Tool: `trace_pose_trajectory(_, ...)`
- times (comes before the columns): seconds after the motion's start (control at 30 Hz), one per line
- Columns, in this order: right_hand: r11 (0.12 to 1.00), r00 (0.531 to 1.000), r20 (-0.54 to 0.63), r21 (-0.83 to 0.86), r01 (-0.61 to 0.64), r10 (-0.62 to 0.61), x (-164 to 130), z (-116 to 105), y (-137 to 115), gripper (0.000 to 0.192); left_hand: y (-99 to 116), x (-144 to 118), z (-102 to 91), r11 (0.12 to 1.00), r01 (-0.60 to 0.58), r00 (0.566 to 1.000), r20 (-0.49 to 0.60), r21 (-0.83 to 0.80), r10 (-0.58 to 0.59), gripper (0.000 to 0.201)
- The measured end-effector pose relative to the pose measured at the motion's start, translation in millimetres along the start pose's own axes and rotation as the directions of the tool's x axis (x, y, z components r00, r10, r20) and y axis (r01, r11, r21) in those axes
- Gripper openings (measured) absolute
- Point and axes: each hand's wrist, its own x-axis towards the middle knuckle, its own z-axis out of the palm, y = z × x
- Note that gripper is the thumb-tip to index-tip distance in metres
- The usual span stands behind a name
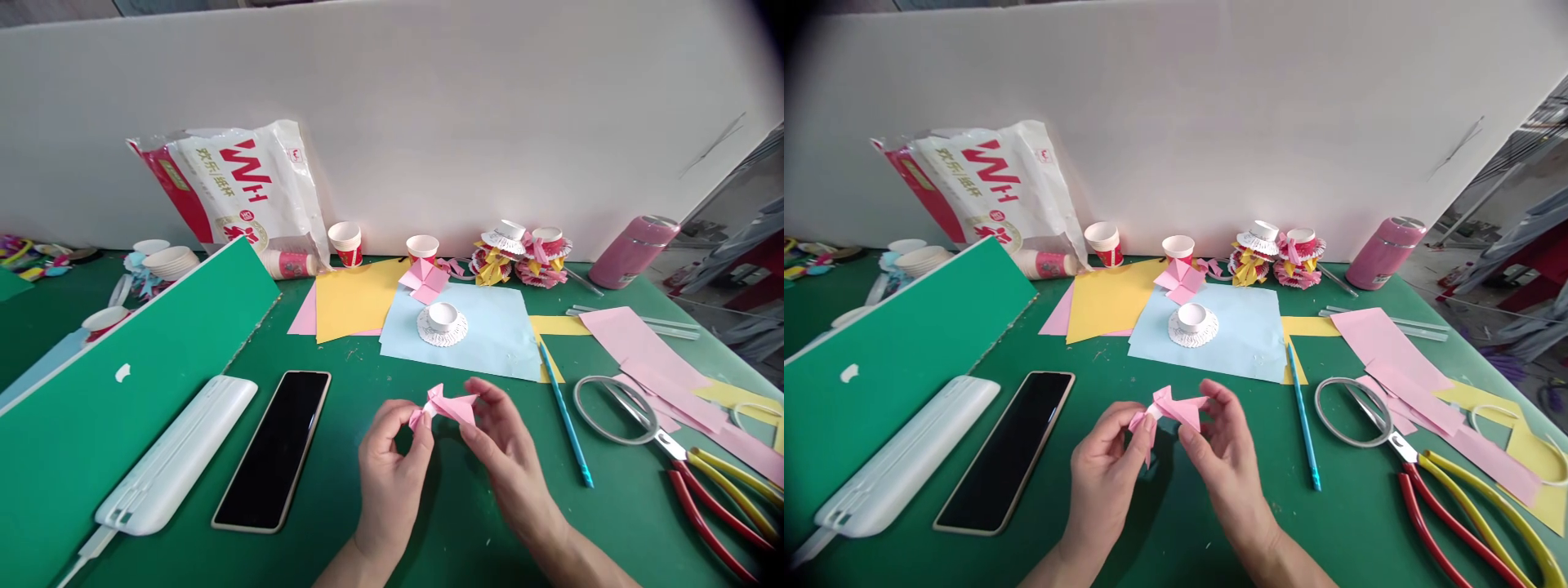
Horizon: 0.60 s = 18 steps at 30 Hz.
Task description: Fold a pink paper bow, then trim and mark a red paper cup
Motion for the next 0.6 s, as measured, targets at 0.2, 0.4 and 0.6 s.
trace_pose_trajectory(0.2, 0.549, 0.825, 0.245, -0.646, 0.531, -0.510, 1.3, -7.1, -17.1, 0.017, 3.4, -3.7, 1.8, 0.949, -0.263, 0.965, 0.043, 0.172, 0.259, 0.009)
trace_pose_trajectory(0.4, 0.554, 0.832, 0.343, -0.626, 0.549, -0.437, 1.8, -4.9, -19.7, 0.013, 2.9, -7.2, 3.1, 0.818, -0.476, 0.874, 0.071, 0.324, 0.480, 0.016)
trace_pose_trajectory(0.6, 0.659, 0.874, 0.308, -0.574, 0.486, -0.376, 1.9, -7.5, -15.6, 0.011, 2.3, -6.8, 3.6, 0.711, -0.576, 0.805, 0.129, 0.404, 0.579, 0.023)
